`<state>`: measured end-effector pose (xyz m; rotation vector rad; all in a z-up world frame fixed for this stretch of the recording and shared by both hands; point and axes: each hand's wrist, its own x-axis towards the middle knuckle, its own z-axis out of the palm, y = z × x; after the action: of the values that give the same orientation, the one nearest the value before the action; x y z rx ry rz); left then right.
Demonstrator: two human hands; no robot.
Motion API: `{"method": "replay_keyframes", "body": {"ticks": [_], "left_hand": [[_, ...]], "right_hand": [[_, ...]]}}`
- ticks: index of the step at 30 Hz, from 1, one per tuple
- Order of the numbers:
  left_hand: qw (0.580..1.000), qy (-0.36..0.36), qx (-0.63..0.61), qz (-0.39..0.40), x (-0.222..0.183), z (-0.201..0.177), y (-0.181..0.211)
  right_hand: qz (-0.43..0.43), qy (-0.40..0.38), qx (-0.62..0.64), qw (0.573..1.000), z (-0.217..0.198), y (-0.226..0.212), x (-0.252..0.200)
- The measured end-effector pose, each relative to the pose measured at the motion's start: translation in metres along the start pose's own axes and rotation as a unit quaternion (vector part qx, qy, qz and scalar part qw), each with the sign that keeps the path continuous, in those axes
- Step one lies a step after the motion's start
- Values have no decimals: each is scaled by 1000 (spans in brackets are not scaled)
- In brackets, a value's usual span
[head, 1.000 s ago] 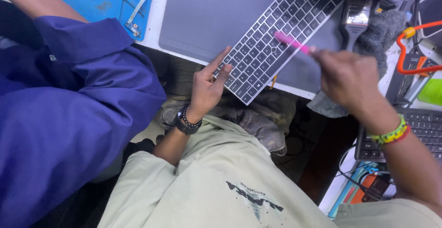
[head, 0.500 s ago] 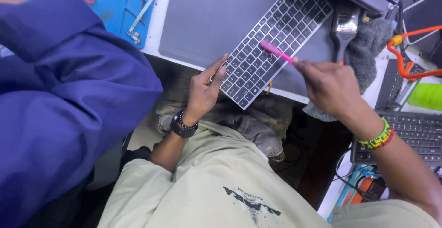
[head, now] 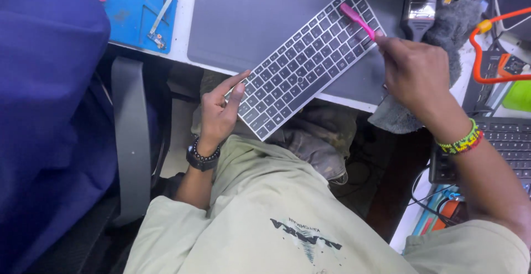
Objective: Cleaning a laptop keyboard using a cloth and various brushes
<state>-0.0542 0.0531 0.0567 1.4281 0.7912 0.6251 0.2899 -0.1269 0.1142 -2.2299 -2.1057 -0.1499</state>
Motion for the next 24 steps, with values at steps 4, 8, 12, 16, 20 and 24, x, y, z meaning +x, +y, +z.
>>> {"method": "replay_keyframes", "body": {"ticks": [4, 8, 12, 16, 20, 24], "left_hand": [[999, 35, -1, 16, 6, 5, -3], [999, 23, -19, 19, 3, 5, -10], [999, 33, -24, 26, 8, 7, -10], [1000, 24, -12, 13, 1, 4, -9], [999, 27, -19, 27, 2, 5, -9], [999, 33, -13, 20, 2, 8, -11]], "right_hand": [[-51, -40, 64, 996, -17, -56, 6], [-13, -14, -48, 999, 17, 12, -5], [-7, -22, -21, 1000, 6, -25, -6], [-9, -13, 16, 1000, 27, -12, -11], [-4, 2, 1, 1000, 22, -15, -11], [-31, -24, 134, 990, 6, -52, 5]]}}
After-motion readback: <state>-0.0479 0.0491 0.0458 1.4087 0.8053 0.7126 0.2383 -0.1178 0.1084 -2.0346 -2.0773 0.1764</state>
